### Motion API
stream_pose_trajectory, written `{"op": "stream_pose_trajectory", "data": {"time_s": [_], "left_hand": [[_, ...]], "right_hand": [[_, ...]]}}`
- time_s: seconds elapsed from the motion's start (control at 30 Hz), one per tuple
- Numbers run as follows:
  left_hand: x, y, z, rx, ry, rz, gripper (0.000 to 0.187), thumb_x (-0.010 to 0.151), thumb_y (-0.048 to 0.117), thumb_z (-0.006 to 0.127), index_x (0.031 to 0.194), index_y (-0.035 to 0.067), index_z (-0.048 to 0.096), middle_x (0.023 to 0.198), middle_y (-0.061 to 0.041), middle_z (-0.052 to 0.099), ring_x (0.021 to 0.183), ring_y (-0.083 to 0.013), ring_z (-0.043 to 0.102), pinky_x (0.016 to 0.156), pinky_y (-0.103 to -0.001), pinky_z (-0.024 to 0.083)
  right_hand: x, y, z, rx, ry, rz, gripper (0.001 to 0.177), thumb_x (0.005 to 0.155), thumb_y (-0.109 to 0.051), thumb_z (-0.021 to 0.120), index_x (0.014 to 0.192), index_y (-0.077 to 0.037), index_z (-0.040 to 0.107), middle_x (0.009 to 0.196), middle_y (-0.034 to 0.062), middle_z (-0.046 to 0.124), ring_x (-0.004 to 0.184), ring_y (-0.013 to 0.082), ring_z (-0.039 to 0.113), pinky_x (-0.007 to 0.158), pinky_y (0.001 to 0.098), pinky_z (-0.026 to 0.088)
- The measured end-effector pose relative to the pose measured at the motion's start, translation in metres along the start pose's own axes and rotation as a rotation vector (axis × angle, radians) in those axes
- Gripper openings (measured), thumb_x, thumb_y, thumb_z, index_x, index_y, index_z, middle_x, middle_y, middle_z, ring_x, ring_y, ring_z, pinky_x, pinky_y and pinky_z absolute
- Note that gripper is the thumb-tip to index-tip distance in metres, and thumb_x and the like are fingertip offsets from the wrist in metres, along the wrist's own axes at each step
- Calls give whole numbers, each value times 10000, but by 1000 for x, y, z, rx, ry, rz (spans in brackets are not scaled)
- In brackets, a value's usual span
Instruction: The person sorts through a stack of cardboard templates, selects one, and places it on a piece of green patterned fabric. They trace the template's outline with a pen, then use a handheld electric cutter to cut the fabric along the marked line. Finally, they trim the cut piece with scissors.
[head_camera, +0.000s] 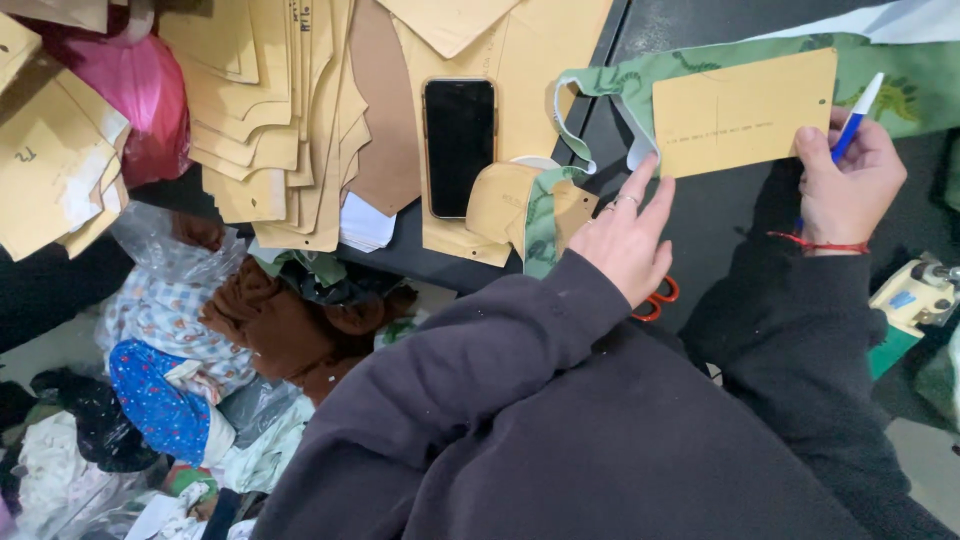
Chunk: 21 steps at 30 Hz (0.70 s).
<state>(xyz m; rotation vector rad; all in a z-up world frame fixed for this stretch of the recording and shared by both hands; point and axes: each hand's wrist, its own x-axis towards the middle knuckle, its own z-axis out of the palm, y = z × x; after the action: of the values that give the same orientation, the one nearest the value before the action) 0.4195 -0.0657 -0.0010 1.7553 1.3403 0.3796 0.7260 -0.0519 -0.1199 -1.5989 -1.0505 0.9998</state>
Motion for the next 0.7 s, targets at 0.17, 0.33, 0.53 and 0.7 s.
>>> {"op": "stream_pose_trajectory", "data": {"time_s": [0.17, 0.33, 0.53, 0.7], "left_hand": [[3, -2, 6, 135, 94, 114, 659, 834, 146, 689, 1440, 15, 467, 1560, -208, 436, 937, -315, 712, 768, -423, 593], [7, 3, -5, 406, 99, -21, 533, 890, 138, 647, 1399, 30, 529, 1360, -143, 573, 968, -267, 704, 768, -414, 587], [31, 0, 34, 535, 106, 208, 453, 965, 169, 564, 1391, 17, 565, 1361, -111, 574, 1214, -252, 608, 1044, -481, 477], [45, -6, 91, 506, 165, 371, 566, 949, 214, 545, 1473, 3, 505, 1593, -138, 407, 1492, -281, 401, 1249, -523, 331]], "right_hand": [[-3, -7, 3, -100, 11, -22, 270, 1120, -1, 756, 1356, 71, 648, 1182, 96, 740, 1048, 127, 711, 965, 249, 580], [-4, 3, 3, -36, 21, -24, 248, 1108, 25, 763, 1323, 84, 656, 1157, 86, 731, 1028, 109, 697, 964, 238, 574], [-4, -3, 15, 7, 64, 18, 280, 1065, 38, 760, 1328, 75, 672, 1129, 61, 722, 998, 99, 683, 939, 233, 561], [-4, -10, 17, -10, 90, 31, 274, 1062, 6, 779, 1303, 67, 662, 1108, 59, 741, 986, 94, 701, 916, 222, 571]]}}
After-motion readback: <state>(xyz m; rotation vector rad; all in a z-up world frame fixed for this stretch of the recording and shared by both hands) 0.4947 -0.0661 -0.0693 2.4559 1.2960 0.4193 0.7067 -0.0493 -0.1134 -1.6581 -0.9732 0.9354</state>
